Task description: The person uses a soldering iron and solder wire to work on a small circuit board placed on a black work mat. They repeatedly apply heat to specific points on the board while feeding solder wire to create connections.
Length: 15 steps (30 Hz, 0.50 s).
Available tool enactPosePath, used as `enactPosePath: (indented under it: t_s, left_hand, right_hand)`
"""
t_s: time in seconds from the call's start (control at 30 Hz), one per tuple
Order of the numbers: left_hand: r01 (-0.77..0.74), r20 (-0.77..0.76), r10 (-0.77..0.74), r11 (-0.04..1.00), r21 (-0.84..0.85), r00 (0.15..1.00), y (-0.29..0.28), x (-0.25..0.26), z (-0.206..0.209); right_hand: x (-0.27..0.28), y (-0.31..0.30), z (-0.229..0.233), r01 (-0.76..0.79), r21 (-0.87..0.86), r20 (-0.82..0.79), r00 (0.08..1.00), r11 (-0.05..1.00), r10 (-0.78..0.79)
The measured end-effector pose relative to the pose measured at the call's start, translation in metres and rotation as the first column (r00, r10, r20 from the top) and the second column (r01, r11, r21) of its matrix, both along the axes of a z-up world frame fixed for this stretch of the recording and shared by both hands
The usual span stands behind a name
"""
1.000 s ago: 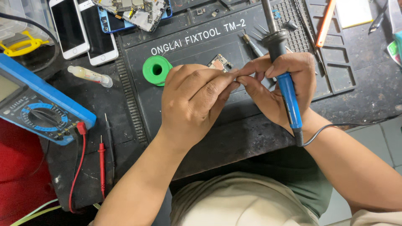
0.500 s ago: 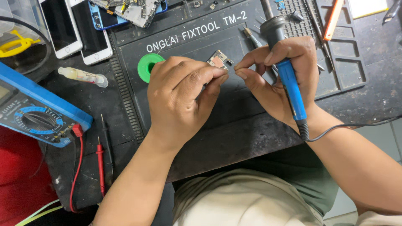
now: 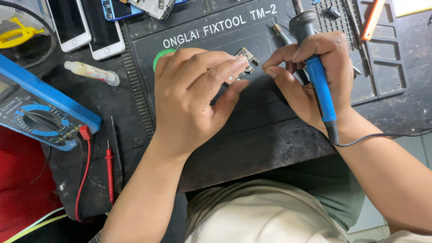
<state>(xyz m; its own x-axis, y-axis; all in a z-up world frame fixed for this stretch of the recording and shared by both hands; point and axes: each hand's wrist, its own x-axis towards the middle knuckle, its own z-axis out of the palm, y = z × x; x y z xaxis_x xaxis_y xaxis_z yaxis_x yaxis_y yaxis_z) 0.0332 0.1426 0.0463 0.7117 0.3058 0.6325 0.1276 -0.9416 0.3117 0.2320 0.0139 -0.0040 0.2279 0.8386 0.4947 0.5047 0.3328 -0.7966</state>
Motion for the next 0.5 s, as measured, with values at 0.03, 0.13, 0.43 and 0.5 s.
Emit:
enactPosePath:
  t_s: [0.03,0.13,0.43,0.5]
  left_hand:
    - [-0.001,0.0,0.001,1.0,0.001,1.0,-0.001,0.001,-0.003]
    - [0.01,-0.017,-0.01,1.0,-0.009,1.0,-0.005,0.004,-0.01]
    - [0.046,0.064,-0.045,0.999,-0.015,0.997,-0.01,0.014,-0.014]
    - [0.044,0.062,-0.042,0.999,-0.023,0.997,-0.01,0.013,-0.015]
  right_hand:
    - [0.0,0.0,-0.001,-0.001,0.001,0.0,1.0,1.0,0.001]
    - [-0.002,0.0,-0.001,0.01,0.005,0.005,1.0,1.0,-0.011]
    - [-0.004,0.0,0.002,0.019,0.003,-0.002,1.0,1.0,-0.019]
    - [-0.004,0.0,0.001,0.02,-0.006,-0.007,1.0,1.0,-0.02]
